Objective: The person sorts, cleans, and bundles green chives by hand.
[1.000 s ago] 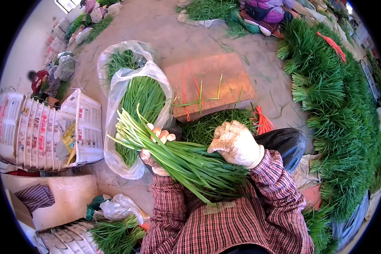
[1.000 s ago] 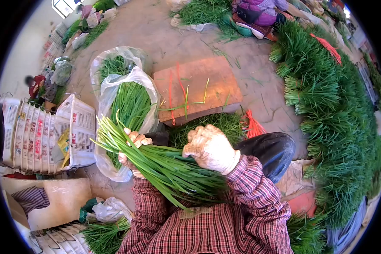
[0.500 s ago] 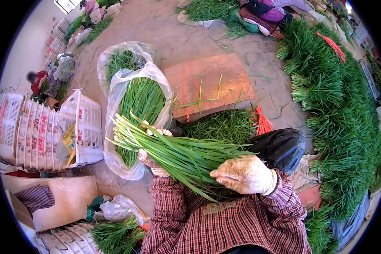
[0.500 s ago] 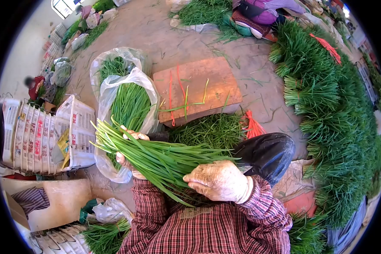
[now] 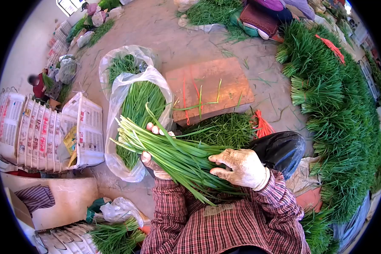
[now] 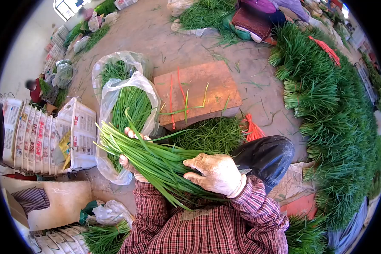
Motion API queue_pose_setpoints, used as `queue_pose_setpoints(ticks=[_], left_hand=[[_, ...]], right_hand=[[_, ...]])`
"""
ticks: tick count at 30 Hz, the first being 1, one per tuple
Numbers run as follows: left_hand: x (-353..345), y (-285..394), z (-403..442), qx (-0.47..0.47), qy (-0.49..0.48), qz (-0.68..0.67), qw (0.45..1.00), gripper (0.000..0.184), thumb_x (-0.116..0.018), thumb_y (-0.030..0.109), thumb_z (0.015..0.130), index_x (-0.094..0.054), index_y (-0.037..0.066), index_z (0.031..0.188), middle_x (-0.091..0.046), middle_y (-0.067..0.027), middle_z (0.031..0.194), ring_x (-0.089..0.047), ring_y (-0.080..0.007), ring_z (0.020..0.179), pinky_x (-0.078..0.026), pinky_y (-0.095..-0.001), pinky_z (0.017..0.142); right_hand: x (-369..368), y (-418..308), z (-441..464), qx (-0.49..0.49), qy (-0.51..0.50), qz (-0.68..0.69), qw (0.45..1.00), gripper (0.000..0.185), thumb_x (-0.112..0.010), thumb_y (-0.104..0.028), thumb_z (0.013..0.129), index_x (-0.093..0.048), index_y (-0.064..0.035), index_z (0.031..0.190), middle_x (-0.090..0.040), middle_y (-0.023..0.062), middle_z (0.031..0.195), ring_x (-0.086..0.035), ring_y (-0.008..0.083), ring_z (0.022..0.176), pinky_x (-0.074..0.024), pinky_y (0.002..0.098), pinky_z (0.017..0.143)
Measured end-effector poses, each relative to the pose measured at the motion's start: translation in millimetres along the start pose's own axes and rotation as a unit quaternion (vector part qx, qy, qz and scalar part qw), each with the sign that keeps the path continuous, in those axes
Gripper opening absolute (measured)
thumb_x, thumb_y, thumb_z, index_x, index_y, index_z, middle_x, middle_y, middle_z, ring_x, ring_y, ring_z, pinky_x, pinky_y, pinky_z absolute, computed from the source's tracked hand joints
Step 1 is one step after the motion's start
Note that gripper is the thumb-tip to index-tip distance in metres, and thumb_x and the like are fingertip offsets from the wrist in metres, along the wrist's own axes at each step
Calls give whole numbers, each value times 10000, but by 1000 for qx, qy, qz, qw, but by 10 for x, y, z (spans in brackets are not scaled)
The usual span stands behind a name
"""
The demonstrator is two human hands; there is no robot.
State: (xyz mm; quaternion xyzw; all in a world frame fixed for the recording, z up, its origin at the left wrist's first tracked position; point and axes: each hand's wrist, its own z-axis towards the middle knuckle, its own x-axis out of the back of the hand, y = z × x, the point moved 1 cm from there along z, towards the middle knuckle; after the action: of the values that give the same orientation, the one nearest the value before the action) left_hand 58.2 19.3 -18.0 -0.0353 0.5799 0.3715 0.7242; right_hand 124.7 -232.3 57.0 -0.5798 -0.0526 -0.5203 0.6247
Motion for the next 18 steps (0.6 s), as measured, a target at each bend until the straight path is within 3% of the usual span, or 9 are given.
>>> queue_pose_setpoints(ticks=[5, 7, 10, 14, 18], left_hand=[[-56, -55, 14, 17, -8, 21, 1000, 805, -731, 375, 831, -366, 65, 1478, -525, -33, 1314, -549, -215, 1200, -449, -441, 1071], [-86, -53, 16, 20, -7, 22, 1000, 800, -737, 379, 825, -371, 49, 1455, -523, -43, 1283, -555, -217, 1175, -449, -442, 1068], [-137, -60, -4, 24, 10, 13, 1000, 797, -753, 361, 810, -377, 43, 1437, -521, -53, 1270, -553, -220, 1177, -444, -435, 1076], [-206, -85, 0, 31, 6, 1, 1000, 797, -752, 330, 811, -363, 40, 1444, -518, -60, 1264, -548, -221, 1181, -442, -424, 1079], [-220, -101, -23, 41, 6, 2, 999, 799, -745, 330, 817, -358, 30, 1447, -514, -66, 1254, -546, -229, 1181, -436, -428, 1084]], right_hand=[[-93, 2, 53, 7, -9, -33, 999, 273, -807, -294, 813, -724, -115, 1001, -689, 55, 838, -684, 258, 729, -546, 354, 645], [-61, -13, 69, -2, -23, -29, 999, 208, -807, -250, 823, -743, -102, 954, -703, 52, 829, -693, 248, 734, -556, 351, 652], [84, -45, 95, -49, 19, 97, 994, 128, -774, -238, 861, -754, -112, 876, -700, 64, 791, -686, 235, 678, -547, 336, 597], [162, -64, 193, -74, 65, 57, 993, 170, -779, -253, 858, -755, -105, 937, -709, 75, 828, -701, 239, 718, -551, 337, 629], [68, -62, 276, -50, 39, 37, 997, 202, -747, -290, 880, -735, -115, 980, -704, 79, 880, -698, 248, 736, -553, 347, 643]])
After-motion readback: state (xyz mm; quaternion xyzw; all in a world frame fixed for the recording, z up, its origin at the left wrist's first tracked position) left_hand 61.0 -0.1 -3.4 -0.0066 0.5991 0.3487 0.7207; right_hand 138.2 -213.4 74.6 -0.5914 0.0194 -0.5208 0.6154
